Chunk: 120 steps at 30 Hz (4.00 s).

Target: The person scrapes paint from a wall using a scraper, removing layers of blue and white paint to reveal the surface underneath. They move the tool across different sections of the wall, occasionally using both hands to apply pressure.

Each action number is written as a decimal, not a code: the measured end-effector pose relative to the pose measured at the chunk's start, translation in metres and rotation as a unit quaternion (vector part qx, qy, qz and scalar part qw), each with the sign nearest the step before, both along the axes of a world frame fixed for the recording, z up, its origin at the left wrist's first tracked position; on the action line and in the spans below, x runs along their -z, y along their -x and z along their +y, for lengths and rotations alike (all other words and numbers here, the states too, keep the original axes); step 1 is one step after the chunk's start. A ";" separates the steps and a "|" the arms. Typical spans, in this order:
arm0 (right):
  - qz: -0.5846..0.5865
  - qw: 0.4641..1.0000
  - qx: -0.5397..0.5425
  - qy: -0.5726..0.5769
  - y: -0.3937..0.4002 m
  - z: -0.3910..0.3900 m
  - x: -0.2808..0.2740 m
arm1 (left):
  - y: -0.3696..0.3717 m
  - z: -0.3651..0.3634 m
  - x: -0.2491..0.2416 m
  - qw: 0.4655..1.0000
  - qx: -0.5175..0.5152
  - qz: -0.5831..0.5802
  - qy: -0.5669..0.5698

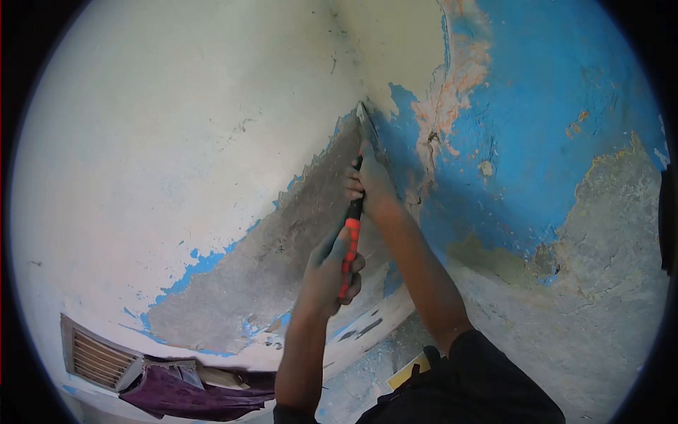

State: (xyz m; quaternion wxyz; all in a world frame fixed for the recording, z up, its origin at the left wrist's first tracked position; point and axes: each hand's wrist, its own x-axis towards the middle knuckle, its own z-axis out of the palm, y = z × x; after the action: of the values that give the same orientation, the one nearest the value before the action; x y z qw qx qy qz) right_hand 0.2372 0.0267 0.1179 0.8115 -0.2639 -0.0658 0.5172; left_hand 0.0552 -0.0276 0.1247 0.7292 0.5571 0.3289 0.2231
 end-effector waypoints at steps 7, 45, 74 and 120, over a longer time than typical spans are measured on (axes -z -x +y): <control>0.019 0.999 -0.034 0.011 0.022 -0.009 0.010 | 0.003 0.005 0.015 1.000 -0.020 0.008 0.004; 0.022 0.997 -0.047 0.056 0.021 -0.026 0.017 | -0.006 -0.009 0.023 0.999 -0.035 0.026 0.022; 0.060 0.996 -0.033 -0.055 0.026 0.009 0.008 | 0.022 0.020 -0.014 0.998 -0.003 0.041 -0.038; 0.019 0.996 -0.080 -0.042 0.007 -0.008 0.061 | -0.004 -0.027 0.055 0.998 -0.061 -0.002 0.024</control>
State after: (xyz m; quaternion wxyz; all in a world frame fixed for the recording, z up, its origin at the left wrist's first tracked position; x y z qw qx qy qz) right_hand 0.2297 0.0190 0.0570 0.7791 -0.2137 -0.0933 0.5819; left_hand 0.0596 -0.0542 0.0699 0.7279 0.5183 0.3661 0.2600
